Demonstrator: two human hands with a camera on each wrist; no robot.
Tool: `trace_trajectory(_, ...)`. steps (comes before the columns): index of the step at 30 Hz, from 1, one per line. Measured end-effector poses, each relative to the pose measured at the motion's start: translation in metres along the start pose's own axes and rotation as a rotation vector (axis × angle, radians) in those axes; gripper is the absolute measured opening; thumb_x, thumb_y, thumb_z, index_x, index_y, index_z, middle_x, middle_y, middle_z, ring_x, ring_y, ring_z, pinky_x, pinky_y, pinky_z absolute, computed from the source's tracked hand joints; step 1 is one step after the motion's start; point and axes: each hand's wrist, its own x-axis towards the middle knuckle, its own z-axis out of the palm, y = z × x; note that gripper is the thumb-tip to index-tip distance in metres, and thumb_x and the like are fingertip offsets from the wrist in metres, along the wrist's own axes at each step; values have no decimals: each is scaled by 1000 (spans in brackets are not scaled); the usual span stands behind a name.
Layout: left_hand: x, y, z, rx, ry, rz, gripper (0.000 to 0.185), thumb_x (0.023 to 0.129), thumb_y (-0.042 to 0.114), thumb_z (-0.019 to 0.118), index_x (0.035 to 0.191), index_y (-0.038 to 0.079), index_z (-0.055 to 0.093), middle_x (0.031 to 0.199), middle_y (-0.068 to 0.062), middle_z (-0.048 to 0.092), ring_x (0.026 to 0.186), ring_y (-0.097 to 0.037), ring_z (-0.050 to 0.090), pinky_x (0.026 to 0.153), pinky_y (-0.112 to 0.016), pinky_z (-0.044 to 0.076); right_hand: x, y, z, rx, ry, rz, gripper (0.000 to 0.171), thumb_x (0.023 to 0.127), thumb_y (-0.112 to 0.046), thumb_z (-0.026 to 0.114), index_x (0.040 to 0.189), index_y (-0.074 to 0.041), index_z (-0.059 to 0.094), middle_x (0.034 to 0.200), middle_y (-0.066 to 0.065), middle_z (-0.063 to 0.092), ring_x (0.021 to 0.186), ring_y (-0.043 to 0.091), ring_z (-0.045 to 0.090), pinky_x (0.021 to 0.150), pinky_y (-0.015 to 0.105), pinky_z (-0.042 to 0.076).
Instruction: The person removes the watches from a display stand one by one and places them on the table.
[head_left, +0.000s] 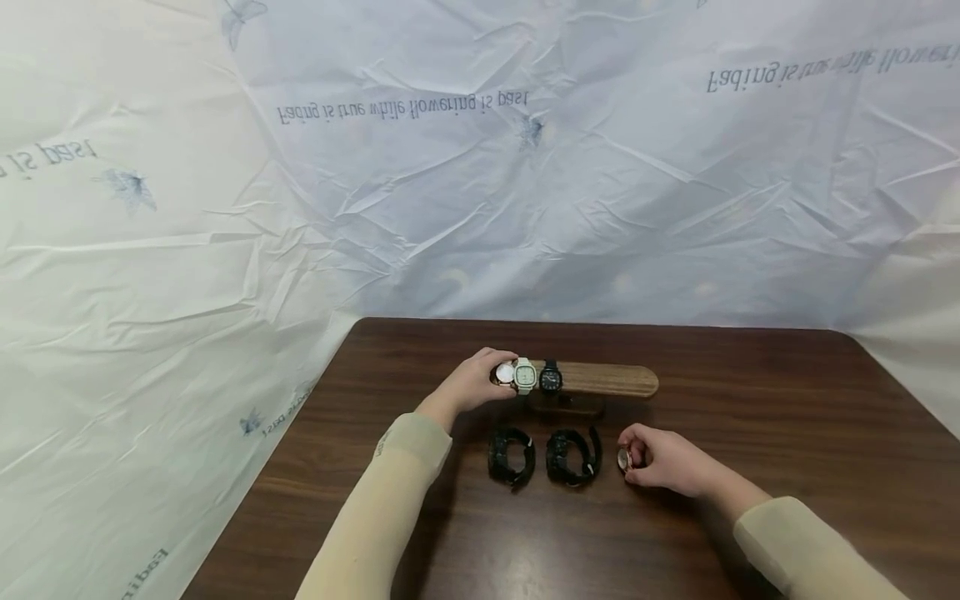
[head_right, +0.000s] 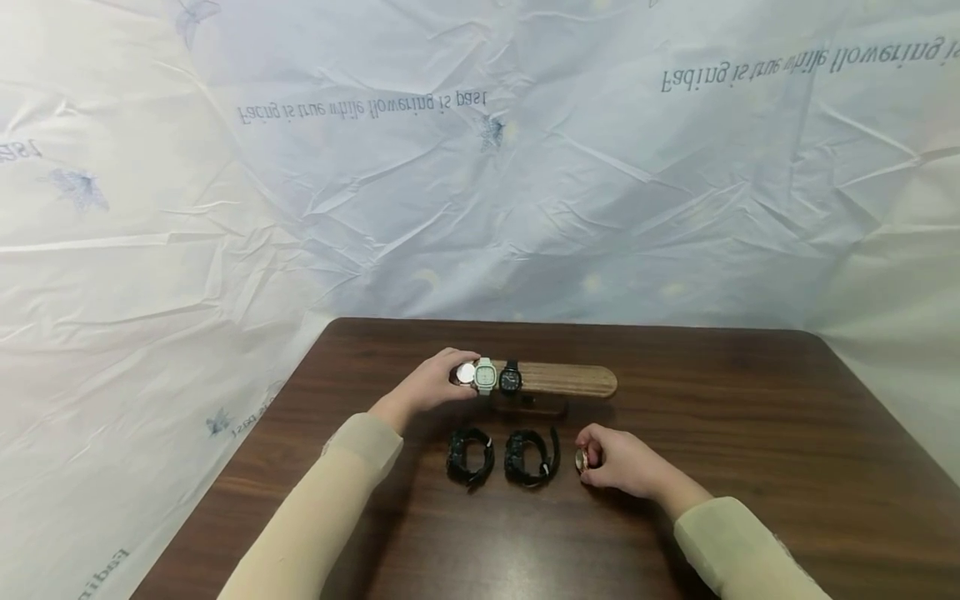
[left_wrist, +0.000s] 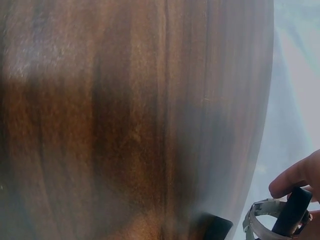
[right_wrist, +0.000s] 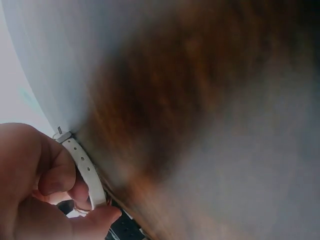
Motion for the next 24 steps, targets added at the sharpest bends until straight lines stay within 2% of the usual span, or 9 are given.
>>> trace_trajectory(8,0,1,-1,8,-3,-1,60,75,39,65,128,28,41,123,2,40,100,-12,46,79,-32,40,3,-2,2,-5,12,41,34,71,-23,70,95,-11,50,72,-6,48,60,2,44,56,20,37)
trace_trajectory(24,1,0,2,12,3,-5,60,75,39,65,129,29,40,124,1,39,101,-13,46,79,-34,40,2,3,2,20,8,64,37,71,-29,70,97,-11,51,74,-6,49,62,3,45,57,21,37)
